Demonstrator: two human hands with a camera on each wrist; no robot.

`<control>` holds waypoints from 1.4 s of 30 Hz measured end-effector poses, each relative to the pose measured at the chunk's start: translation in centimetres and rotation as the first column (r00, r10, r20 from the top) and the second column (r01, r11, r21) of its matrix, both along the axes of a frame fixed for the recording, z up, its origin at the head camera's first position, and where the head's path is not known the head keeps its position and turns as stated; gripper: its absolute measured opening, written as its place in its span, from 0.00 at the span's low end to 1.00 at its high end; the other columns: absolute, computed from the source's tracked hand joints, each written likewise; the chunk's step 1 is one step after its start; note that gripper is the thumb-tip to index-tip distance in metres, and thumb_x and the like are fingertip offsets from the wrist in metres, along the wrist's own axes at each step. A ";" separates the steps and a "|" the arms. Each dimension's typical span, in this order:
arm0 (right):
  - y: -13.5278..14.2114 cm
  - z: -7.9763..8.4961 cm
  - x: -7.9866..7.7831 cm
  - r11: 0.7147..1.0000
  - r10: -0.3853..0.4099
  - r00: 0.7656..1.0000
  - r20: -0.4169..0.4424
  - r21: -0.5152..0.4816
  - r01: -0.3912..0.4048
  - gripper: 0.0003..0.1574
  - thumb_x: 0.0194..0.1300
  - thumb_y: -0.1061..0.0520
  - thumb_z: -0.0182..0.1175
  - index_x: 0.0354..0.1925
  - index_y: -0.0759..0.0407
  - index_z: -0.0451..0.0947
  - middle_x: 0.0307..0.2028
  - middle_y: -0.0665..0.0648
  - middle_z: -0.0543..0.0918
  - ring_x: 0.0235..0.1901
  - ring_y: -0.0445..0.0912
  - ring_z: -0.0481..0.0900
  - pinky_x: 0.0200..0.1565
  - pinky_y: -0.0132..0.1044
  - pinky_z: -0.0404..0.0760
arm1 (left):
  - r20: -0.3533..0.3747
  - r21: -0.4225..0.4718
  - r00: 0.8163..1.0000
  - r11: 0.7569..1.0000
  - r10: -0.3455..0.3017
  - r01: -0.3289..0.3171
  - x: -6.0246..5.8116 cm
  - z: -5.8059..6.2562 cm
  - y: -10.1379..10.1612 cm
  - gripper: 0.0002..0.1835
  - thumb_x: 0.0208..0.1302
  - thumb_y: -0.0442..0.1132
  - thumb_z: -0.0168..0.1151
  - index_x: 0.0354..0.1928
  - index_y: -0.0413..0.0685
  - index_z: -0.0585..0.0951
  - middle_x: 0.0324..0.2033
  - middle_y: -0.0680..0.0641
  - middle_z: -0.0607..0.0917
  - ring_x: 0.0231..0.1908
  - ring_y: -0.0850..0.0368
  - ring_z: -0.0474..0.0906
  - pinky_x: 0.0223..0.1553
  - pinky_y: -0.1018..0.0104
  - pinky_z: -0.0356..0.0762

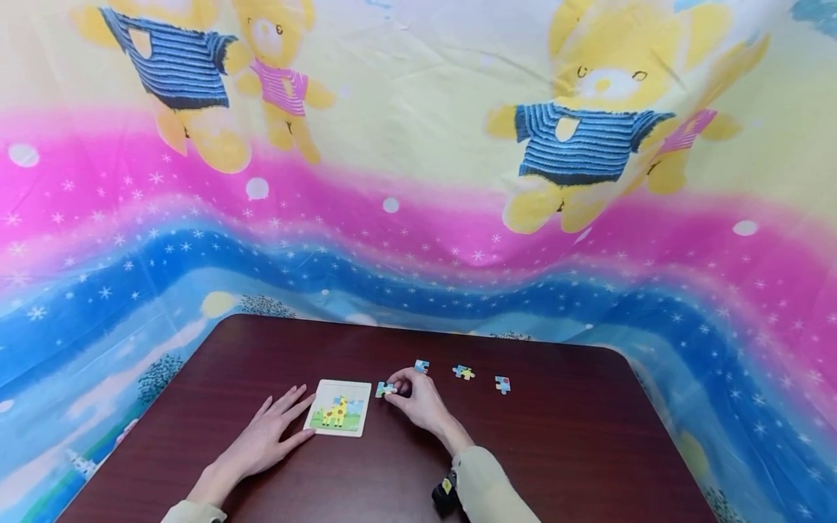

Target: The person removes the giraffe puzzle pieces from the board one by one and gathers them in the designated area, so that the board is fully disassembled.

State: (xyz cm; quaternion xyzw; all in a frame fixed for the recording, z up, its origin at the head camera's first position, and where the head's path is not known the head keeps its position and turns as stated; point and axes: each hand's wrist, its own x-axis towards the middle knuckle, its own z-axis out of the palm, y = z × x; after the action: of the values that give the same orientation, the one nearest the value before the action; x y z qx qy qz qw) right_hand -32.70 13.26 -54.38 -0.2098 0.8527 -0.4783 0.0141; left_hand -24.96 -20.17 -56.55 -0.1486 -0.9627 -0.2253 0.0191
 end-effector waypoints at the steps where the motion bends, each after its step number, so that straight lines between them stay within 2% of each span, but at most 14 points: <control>1: 0.5 -0.1 0.0 1.000 -0.003 1.000 0.003 0.004 0.003 0.09 0.72 0.62 0.74 0.49 0.60 0.86 0.40 0.56 0.84 0.39 0.44 0.77 0.41 0.29 0.76 | 0.001 0.001 1.000 1.000 0.001 -0.001 0.0 0.0 0.0 0.39 0.79 0.62 0.64 0.82 0.50 0.73 0.83 0.36 0.69 0.85 0.35 0.62 0.81 0.23 0.55; 7: 2.6 -0.7 0.0 1.000 -0.022 0.999 -0.025 0.009 0.022 0.10 0.69 0.63 0.75 0.47 0.62 0.86 0.38 0.57 0.85 0.37 0.42 0.77 0.40 0.29 0.77 | -0.001 0.000 1.000 1.000 0.005 -0.005 0.1 0.3 0.0 0.39 0.78 0.61 0.65 0.82 0.50 0.73 0.83 0.37 0.69 0.84 0.35 0.62 0.81 0.23 0.55; 14: 4.3 -1.3 0.3 0.998 -0.040 0.999 0.023 0.046 0.039 0.10 0.71 0.61 0.75 0.48 0.60 0.86 0.40 0.55 0.84 0.39 0.44 0.76 0.42 0.29 0.76 | -0.002 -0.003 1.000 1.000 0.008 -0.008 0.1 0.3 0.0 0.38 0.78 0.60 0.65 0.82 0.50 0.73 0.83 0.37 0.69 0.85 0.35 0.62 0.82 0.24 0.55; 21: 5.8 -1.7 0.6 0.997 -0.039 0.999 0.032 0.069 0.037 0.09 0.71 0.61 0.74 0.48 0.60 0.86 0.40 0.54 0.83 0.39 0.43 0.76 0.42 0.30 0.76 | 0.003 0.000 1.000 1.000 0.004 -0.004 0.1 0.1 0.0 0.39 0.79 0.61 0.64 0.82 0.50 0.72 0.83 0.37 0.69 0.85 0.35 0.61 0.82 0.24 0.54; 30: 6.1 -2.1 0.7 0.995 -0.033 0.999 0.031 0.090 0.030 0.09 0.71 0.61 0.75 0.47 0.59 0.87 0.40 0.54 0.83 0.39 0.42 0.76 0.42 0.30 0.76 | 0.004 0.005 1.000 1.000 0.009 -0.009 0.1 0.1 0.1 0.39 0.79 0.61 0.64 0.82 0.51 0.72 0.83 0.37 0.69 0.85 0.35 0.61 0.82 0.24 0.54; 36: 6.0 -2.2 1.1 0.993 -0.027 1.000 0.009 0.116 0.026 0.08 0.70 0.61 0.76 0.46 0.58 0.87 0.39 0.52 0.83 0.40 0.39 0.75 0.44 0.31 0.77 | 0.010 0.007 1.000 1.000 0.009 -0.009 0.1 -0.1 0.2 0.39 0.79 0.62 0.63 0.82 0.51 0.72 0.84 0.38 0.68 0.85 0.36 0.61 0.82 0.24 0.54; 42: 6.1 -2.4 1.4 0.992 -0.019 1.000 -0.015 0.128 0.021 0.09 0.69 0.60 0.77 0.46 0.57 0.88 0.39 0.52 0.83 0.42 0.41 0.74 0.45 0.33 0.77 | 0.008 0.007 1.000 1.000 0.009 -0.009 0.1 -0.1 0.2 0.39 0.79 0.62 0.63 0.83 0.51 0.72 0.83 0.38 0.69 0.85 0.36 0.61 0.82 0.24 0.54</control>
State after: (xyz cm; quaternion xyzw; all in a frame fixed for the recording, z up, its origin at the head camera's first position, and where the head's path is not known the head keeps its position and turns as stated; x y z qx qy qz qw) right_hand -31.34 19.31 -56.74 -0.2033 0.8838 -0.4211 0.0168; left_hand -24.89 -19.99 -56.63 -0.1436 -0.9626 -0.2293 0.0170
